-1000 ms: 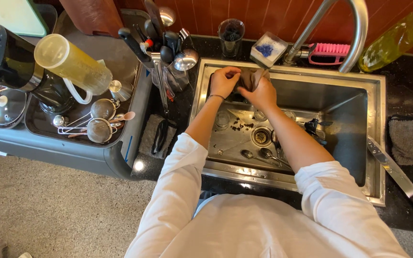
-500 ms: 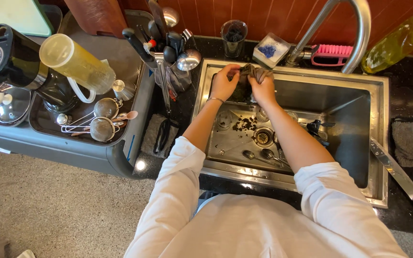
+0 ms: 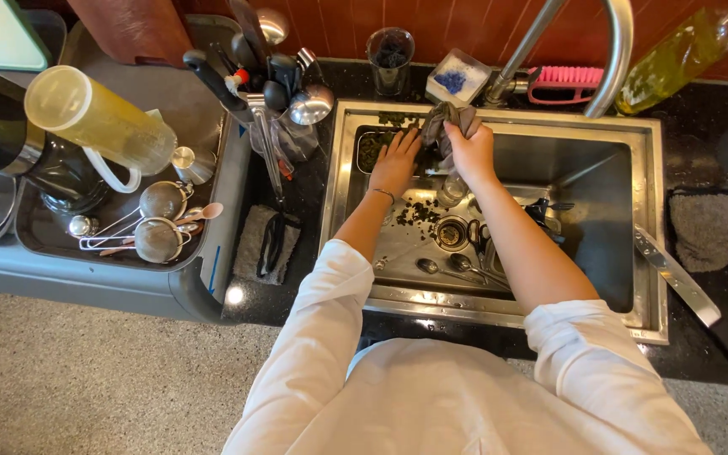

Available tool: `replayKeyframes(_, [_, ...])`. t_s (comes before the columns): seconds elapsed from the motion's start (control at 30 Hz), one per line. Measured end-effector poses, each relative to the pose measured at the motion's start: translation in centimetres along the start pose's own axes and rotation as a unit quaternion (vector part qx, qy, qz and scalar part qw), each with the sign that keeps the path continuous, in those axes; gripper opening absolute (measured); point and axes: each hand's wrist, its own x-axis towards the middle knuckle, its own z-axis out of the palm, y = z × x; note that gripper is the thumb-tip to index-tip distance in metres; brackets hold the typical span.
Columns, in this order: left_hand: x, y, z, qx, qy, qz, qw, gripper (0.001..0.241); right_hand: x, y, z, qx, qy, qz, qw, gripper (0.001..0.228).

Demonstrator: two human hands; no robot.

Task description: Washing a cloth coffee filter and espresso machine components in a commercial kitchen sink.

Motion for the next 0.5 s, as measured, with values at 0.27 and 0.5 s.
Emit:
replayKeyframes(0.27, [1.5, -2.3, 4.5, 0.034, 0.019, -0.020, 0.999, 0.056, -0.8, -5.2, -3.0, 0.226, -0.071, 0.205, 0.950, 0.031])
replayKeyframes(0.5, [0.0, -0.1, 0.5, 0.051, -0.017, -0.035, 0.998, 0.064, -0.8, 0.9, -4.2, 0.409, -0.048, 0.162, 0.897, 0.032])
